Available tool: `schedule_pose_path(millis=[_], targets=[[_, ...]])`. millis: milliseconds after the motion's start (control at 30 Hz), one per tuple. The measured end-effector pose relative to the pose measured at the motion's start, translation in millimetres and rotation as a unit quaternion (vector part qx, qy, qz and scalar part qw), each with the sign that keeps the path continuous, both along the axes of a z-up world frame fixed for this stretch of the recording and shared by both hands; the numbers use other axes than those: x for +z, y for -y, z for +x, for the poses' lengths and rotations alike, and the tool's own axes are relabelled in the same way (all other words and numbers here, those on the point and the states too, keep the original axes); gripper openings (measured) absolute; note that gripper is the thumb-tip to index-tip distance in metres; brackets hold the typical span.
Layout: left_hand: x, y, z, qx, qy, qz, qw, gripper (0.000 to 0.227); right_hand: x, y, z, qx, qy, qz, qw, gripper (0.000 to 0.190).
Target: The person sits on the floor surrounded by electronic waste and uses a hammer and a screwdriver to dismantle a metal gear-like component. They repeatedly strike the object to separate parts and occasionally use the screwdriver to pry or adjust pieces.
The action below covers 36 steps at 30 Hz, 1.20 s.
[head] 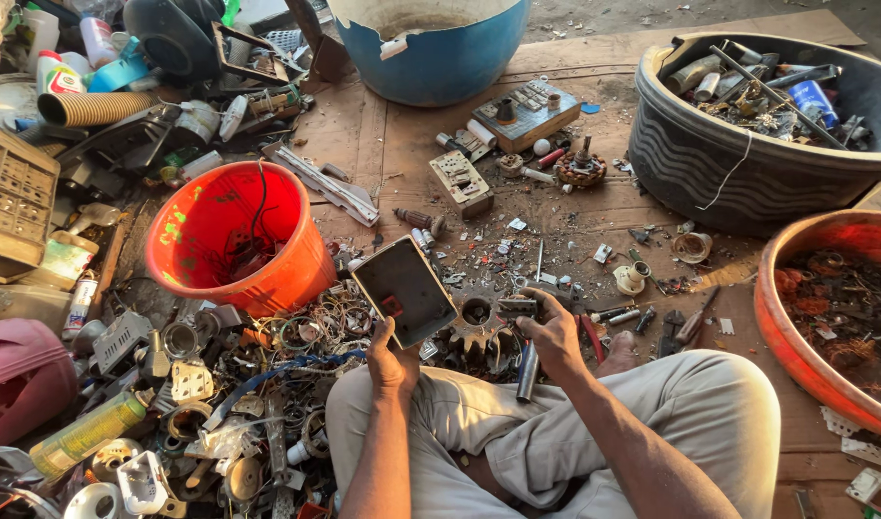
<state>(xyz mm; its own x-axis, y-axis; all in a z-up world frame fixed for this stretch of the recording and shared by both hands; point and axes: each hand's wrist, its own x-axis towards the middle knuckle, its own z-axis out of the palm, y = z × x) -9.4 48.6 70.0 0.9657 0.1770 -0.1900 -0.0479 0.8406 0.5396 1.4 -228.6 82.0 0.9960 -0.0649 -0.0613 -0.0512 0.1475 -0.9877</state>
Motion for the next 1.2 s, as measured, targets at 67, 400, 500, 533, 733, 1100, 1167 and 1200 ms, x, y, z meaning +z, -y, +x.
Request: schedule_pose_path(millis=[67, 400, 500, 533, 733, 1100, 1167, 1200], targets=[[-2, 0, 1, 0.005, -0.005, -0.004, 1.000, 0.041, -4, 2, 2, 0.000, -0.001, 0.054, 0.999, 0.050], [0, -17, 0, 0.121, -0.049, 0.246, 0.960, 0.040, 5, 6, 2, 0.009, 0.004, 0.167, 0.986, 0.051], [29, -50, -20, 0.190, -0.111, 0.149, 0.964, 0.042, 3, 8, 4, 0.004, -0.004, 0.186, 0.982, 0.050], [41, -68, -30, 0.208, -0.120, 0.134, 0.961, 0.040, 1, 8, 6, -0.001, -0.003, 0.191, 0.982, 0.050], [111, -175, -57, 0.400, -0.128, 0.125, 0.899, 0.042, -9, 5, 9, -0.014, -0.056, 0.214, 0.975, 0.049], [82, -273, -79, -0.004, -0.266, 0.340, 0.902, 0.033, -3, 5, 7, -0.011, -0.115, 0.218, 0.969, 0.050], [91, -275, -74, -0.041, -0.286, 0.397, 0.871, 0.035, -2, 5, 7, -0.008, -0.097, 0.208, 0.973, 0.049], [95, -269, -73, -0.058, -0.295, 0.424, 0.854, 0.036, -2, 5, 5, -0.005, -0.090, 0.203, 0.975, 0.048]])
